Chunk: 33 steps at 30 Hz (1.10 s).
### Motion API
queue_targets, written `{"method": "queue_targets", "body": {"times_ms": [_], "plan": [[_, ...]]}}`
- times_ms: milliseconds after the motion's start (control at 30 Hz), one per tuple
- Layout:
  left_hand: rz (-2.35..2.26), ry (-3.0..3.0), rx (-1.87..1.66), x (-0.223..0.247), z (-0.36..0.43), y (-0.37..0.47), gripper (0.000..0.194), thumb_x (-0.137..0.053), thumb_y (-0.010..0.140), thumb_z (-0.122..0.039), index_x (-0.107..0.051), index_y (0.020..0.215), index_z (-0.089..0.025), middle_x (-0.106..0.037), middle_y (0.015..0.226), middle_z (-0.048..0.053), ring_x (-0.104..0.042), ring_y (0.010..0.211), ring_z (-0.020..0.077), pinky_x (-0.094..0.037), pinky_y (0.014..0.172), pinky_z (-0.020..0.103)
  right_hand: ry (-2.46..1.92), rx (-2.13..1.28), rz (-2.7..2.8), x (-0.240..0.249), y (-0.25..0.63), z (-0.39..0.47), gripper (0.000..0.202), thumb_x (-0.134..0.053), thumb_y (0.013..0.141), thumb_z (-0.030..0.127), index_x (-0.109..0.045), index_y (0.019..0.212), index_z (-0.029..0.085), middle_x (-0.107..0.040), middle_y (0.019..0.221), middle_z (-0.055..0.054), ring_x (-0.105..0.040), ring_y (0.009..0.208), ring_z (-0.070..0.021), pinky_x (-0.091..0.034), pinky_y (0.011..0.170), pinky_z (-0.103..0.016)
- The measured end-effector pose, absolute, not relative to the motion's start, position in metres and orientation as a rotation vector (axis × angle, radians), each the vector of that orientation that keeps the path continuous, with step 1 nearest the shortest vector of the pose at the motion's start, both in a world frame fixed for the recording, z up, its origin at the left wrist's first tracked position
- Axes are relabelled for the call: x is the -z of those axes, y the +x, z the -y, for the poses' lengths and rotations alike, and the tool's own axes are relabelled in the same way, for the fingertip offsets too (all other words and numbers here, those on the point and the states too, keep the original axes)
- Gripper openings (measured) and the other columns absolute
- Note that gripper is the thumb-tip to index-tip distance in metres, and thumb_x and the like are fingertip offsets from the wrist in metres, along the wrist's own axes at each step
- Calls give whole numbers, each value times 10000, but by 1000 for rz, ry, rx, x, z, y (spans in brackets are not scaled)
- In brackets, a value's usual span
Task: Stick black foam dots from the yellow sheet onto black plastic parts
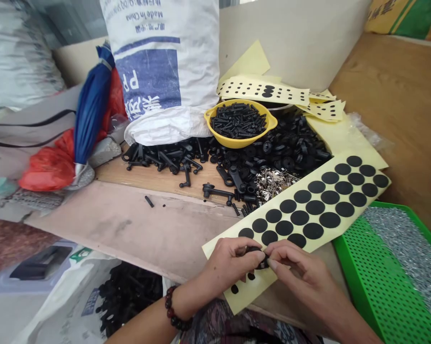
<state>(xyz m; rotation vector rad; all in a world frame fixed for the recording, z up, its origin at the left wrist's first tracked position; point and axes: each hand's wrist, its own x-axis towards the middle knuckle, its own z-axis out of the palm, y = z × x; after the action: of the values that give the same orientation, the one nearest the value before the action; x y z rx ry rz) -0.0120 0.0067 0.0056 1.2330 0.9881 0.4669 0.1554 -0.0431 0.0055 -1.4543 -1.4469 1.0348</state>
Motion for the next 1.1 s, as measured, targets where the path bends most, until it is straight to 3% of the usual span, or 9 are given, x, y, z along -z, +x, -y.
{"method": "queue_targets", "body": {"times_ms": [200,500,667,800,867,967,1100], "plan": [[-1032,1149,-527,-11,-6,-14,327,-643,690,-414,-641,849,-129,-515,500,-41,-441,351,52,-311,337,142,-1339,-1334,1065,-1,152,48,282,-638,777,451,-739,762,188,-699,869,-89,-633,787,-222,-531,708,-303],[-1050,992,-597,-10,-3,-18,391,-670,665,-456,-618,870,-127,-558,525,-17,-451,381,73,-373,359,165,-1154,-1427,656,5,136,49,253,-681,759,448,-714,840,211,-712,837,-63,-635,725,-183,-539,702,-301],[-981,1020,-607,-16,8,-20,367,-622,735,-433,-625,925,-119,-571,597,4,-483,459,88,-412,410,177,-1290,-1290,1026,1,130,51,266,-580,834,465,-646,962,241,-675,848,-32,-622,748,-183,-514,676,-267],[-913,1165,-603,-23,20,-30,296,-566,814,-325,-629,1056,-165,-587,733,5,-519,592,97,-452,538,181,-1373,-1164,1297,-7,113,60,259,-389,941,396,-596,1041,276,-642,769,9,-602,673,-156,-484,632,-232],[-960,1233,-541,-26,24,-51,319,-574,798,-296,-625,1092,-183,-625,793,15,-563,675,127,-472,606,199,-1299,-1173,1454,-8,107,63,257,-378,946,353,-580,1090,285,-664,813,6,-622,710,-157,-490,653,-230],[-1171,1489,-351,-34,29,-108,335,-564,793,-312,-636,1106,-218,-688,903,29,-626,817,192,-496,724,244,-1157,-1085,1745,-3,113,61,265,-442,909,261,-556,1149,256,-677,940,-28,-638,814,-169,-503,723,-245],[-1802,2057,-92,-49,32,-183,364,-505,825,-396,-632,1135,-255,-707,993,52,-653,877,263,-505,791,353,-1310,-749,1846,9,142,45,178,-405,930,197,-573,986,211,-646,926,-52,-620,818,-166,-504,683,-252]]}}
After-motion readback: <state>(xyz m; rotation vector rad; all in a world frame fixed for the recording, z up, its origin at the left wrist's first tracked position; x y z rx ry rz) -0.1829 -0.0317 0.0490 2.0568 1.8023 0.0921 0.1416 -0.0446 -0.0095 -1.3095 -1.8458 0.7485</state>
